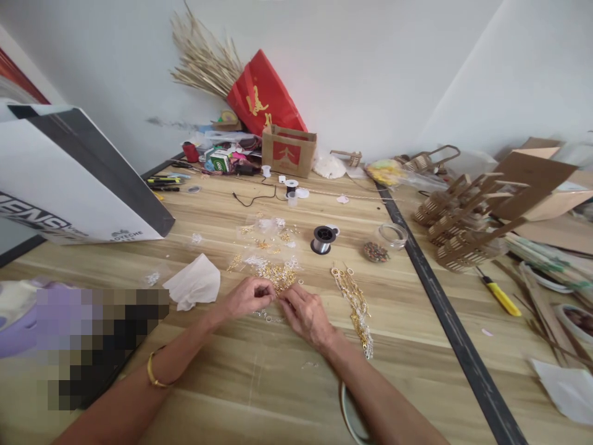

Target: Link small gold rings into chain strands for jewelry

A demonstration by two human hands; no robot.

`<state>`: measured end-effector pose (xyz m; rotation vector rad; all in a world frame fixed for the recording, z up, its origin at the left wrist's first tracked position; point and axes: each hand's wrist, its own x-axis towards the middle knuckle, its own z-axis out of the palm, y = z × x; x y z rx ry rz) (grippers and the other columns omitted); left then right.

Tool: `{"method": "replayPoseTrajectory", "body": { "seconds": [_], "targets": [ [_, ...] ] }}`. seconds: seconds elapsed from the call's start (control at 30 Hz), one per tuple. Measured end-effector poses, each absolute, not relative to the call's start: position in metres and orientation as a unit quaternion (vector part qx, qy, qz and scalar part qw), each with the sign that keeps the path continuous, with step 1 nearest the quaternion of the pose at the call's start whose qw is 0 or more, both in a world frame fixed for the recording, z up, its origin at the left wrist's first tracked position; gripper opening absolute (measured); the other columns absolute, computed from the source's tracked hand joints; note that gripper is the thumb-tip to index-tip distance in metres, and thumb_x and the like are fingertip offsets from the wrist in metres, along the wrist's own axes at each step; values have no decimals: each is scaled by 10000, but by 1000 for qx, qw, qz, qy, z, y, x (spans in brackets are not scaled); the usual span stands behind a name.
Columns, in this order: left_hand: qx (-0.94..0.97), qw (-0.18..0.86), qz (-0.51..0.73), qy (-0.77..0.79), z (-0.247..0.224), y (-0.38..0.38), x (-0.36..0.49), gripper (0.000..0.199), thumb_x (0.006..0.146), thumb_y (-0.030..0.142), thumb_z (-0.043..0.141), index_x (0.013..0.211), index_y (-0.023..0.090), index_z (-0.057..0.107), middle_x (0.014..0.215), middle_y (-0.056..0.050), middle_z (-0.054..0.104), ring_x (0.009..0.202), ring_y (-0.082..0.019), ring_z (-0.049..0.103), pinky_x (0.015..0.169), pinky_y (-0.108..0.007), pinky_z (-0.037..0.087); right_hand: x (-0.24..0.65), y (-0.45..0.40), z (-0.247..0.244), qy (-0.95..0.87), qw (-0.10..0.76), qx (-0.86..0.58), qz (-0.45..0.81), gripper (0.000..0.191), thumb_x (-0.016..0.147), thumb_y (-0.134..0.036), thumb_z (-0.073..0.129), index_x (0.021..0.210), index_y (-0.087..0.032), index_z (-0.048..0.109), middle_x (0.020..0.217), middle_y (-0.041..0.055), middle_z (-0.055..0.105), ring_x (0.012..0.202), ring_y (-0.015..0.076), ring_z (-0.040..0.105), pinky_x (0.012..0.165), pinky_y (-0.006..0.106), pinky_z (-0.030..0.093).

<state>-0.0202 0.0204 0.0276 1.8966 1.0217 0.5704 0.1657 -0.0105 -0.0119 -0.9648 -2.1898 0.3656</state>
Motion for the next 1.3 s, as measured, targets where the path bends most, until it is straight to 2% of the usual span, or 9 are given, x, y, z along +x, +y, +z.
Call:
{"method": "replayPoseTrajectory", "body": {
  "seconds": [0.33,0.57,0.8,1.1,1.3],
  "targets": [
    [711,488,270,429,17,31,-32,122,756,210,529,683,128,583,568,19,534,532,-86,473,510,-180,371,166,-9,-11,-835,374,-372,158,117,916,-165,425,906,-189,539,786,45,577,650,138,540,576,244,418],
    [692,404,330,499,15,46,-46,177,788,280,529,732,135,614,613,-3,603,586,-119,551,573,-211,422,166,-9,-11,-835,368,-375,167,111,907,-168,434,876,-189,538,762,37,574,615,129,520,550,233,401],
    [787,259,218,516,26,45,-56,138,770,166,545,843,174,662,878,-46,688,798,-162,614,741,-262,457,167,-9,-10,-832,365,-381,173,123,916,-175,427,871,-190,541,761,34,579,623,128,535,571,238,412],
    [850,161,74,495,42,41,-49,148,823,171,498,765,160,634,809,-53,653,784,-182,590,741,-287,422,169,-8,-10,-836,360,-380,165,121,906,-154,428,888,-191,542,783,42,587,648,135,550,566,236,399],
    [866,135,38,480,35,44,-38,171,830,163,472,739,163,615,779,-49,615,792,-191,561,749,-292,402,169,-8,-11,-834,363,-380,171,111,904,-149,438,890,-185,542,786,39,585,650,135,555,576,241,403]
  ]
}}
